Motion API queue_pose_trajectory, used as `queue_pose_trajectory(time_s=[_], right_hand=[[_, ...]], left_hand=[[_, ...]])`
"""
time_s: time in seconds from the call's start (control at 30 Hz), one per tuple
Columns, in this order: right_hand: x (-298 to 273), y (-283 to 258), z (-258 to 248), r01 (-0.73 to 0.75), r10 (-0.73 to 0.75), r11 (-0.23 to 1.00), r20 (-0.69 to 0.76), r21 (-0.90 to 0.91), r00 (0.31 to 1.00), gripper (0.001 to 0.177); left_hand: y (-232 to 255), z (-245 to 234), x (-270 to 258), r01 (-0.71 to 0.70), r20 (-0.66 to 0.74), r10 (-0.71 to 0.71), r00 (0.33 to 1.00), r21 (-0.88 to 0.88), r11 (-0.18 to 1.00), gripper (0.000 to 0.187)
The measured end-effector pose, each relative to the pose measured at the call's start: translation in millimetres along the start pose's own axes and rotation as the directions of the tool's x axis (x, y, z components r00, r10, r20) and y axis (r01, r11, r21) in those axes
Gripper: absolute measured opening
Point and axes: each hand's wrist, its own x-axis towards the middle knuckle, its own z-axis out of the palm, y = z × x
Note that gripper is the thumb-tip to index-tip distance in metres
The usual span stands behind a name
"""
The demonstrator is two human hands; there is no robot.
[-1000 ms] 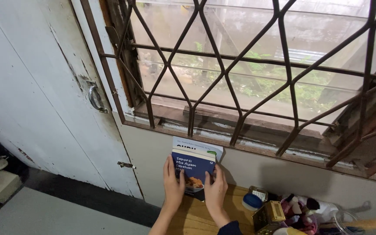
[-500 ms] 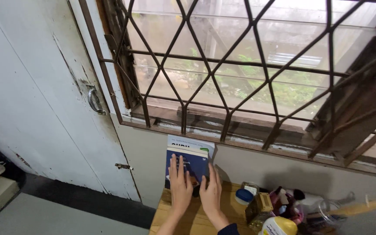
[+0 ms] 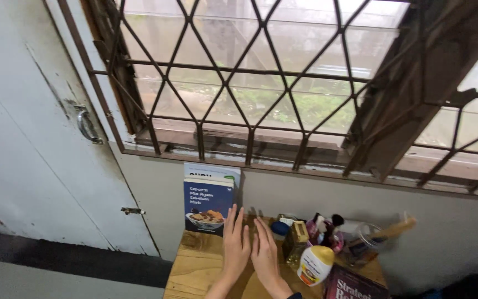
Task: Organizing books and various toiletries on a wooden desk.
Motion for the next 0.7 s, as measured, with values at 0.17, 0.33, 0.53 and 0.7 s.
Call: queue_pose_trajectory(time_s=[0.17,0.33,0.53,0.7], right_hand=[[-1.8,-2.3,-38.8,0.138,-0.141,0.984,-0.024,-0.112,0.99,0.047],[0.0,-11.8,-81.8,0.187,-0.223,0.96,-0.167,-0.211,0.96,0.046],[-10.4,-17.2,-148.8,0.18,-0.255,0.933,-0.219,-0.312,0.942,0.043],[-20.8,-12.9,-205.3,0.145,-0.31,0.884,-0.326,-0.444,0.893,0.035]], left_hand=[[37.6,13.5,2.6,-0.071,0.021,0.072,0.997,-0.059,0.996,0.048],[77.4,30.2,5.1,-0.157,-0.021,0.156,0.988,-0.169,0.973,0.046],[124.1,58.5,-0.7,-0.179,0.016,0.185,0.983,-0.185,0.966,0.045],[168.7,77.3,-13.9,-0.274,0.04,0.29,0.956,-0.231,0.934,0.044]])
